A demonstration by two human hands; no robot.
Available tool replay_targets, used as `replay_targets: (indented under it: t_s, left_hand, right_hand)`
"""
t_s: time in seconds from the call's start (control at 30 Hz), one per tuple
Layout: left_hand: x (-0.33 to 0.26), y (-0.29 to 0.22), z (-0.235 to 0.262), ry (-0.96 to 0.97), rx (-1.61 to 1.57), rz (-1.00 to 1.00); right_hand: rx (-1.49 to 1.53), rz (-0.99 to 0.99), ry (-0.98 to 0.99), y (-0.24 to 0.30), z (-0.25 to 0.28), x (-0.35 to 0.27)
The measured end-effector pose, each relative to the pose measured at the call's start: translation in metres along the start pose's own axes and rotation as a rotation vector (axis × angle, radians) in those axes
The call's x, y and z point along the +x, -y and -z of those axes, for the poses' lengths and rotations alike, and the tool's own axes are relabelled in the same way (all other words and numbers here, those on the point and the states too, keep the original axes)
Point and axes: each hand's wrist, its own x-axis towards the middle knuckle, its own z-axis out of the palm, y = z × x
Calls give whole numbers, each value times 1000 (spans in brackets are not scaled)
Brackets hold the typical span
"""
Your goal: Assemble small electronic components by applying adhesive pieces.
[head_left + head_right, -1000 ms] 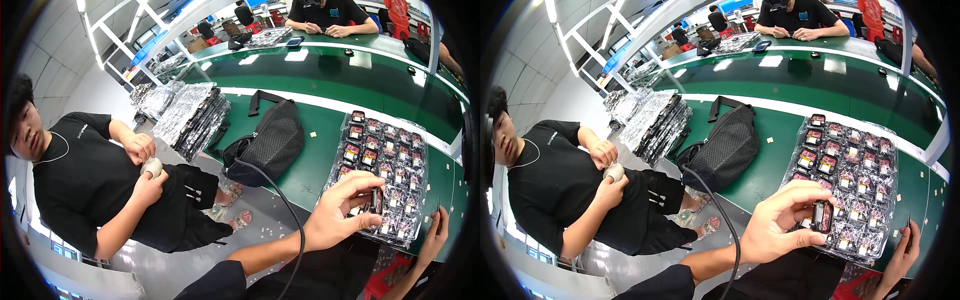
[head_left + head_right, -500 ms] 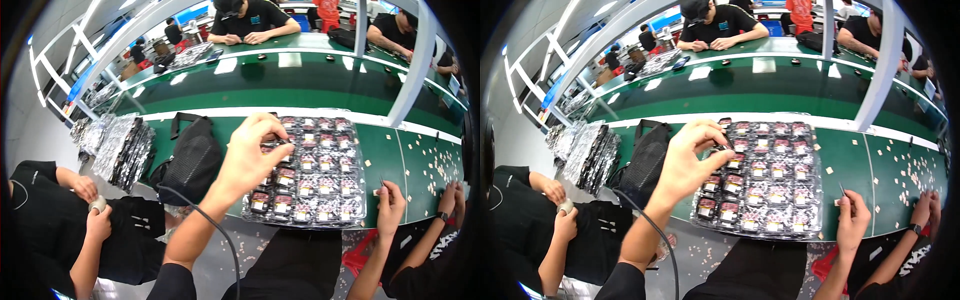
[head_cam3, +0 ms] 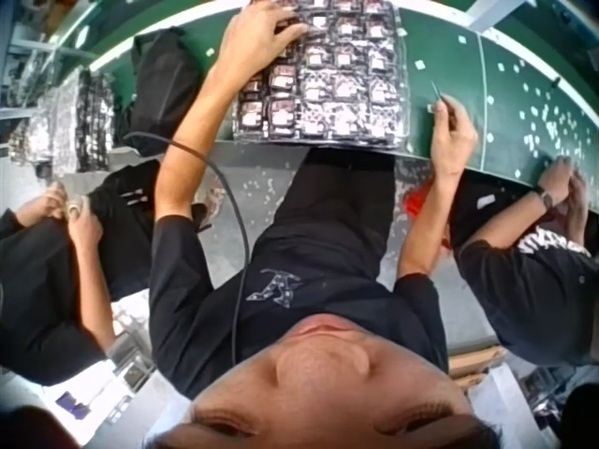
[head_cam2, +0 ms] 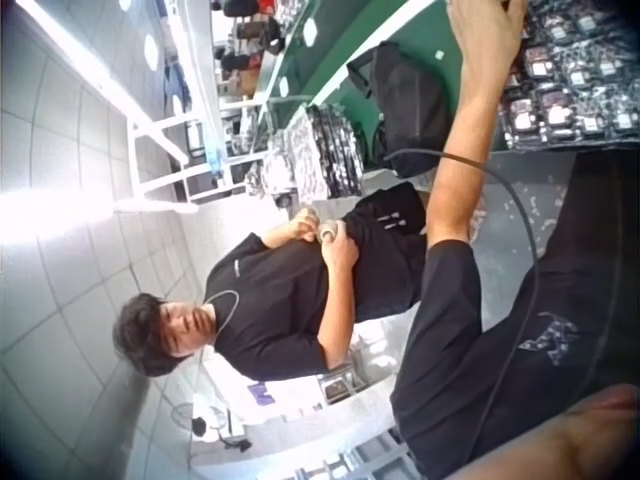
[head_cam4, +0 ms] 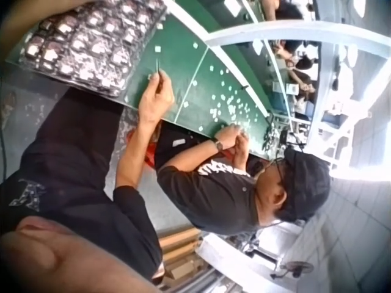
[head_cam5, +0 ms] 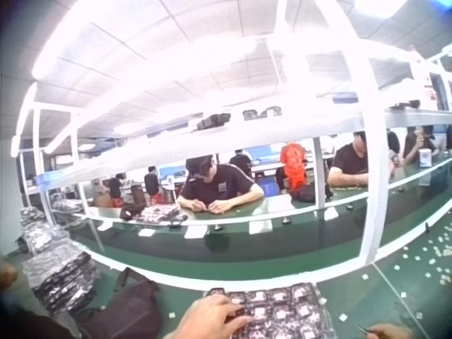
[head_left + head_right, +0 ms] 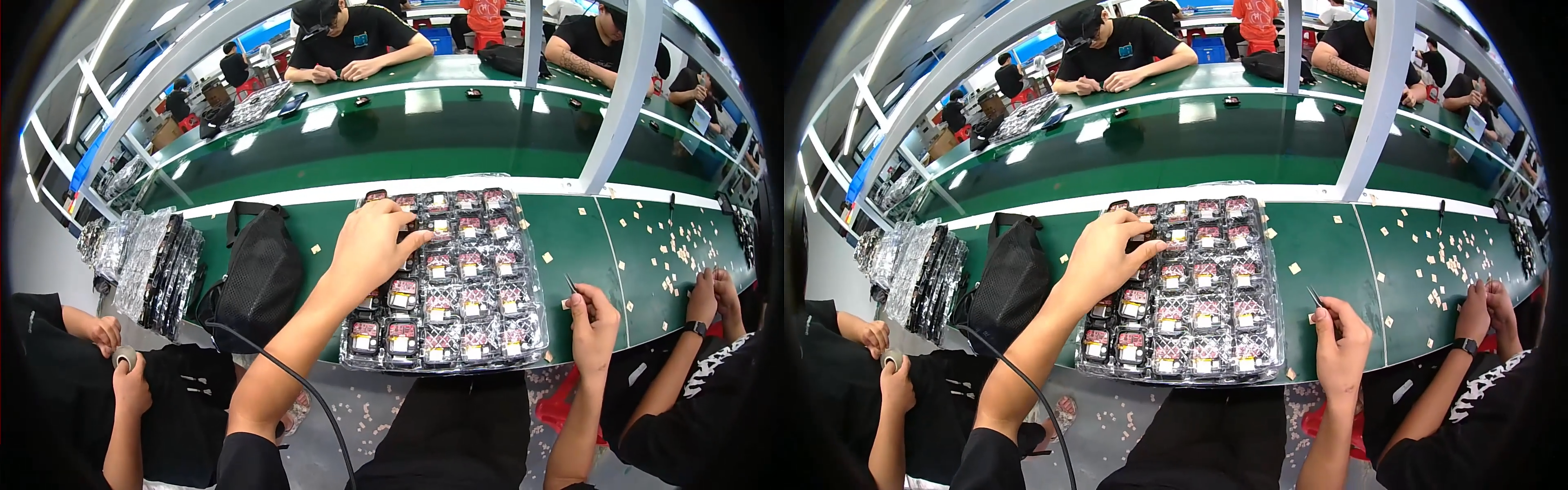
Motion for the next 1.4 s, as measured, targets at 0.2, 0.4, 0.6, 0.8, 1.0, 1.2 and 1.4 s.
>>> replay_targets:
  t_s: [0.2,0.4,0.6,0.8,1.0,1.2,1.4]
  left_hand:
    - [-6,-3,3,69,15,-36]
    - [-16,9,11,-8,-50,-89]
    - [-24,7,8,98,-29,-111]
    - [-30,7,5,91,43,-101]
    - [-30,4,10,140,-127,-11]
    - [-51,-35,21,277,94,-56]
    - [-60,-37,13,337,215,-23]
  right_hand:
    - [-24,11,1,-3,0,1]
    - [-25,10,3,-1,-2,0]
    - [-48,-15,-1,-1,-1,0]
    - [-29,-25,4,2,-4,0]
    - [-43,-19,6,-1,-4,0]
    - [-50,-46,7,-1,-4,0]
    - [-23,-14,6,-1,-9,0]
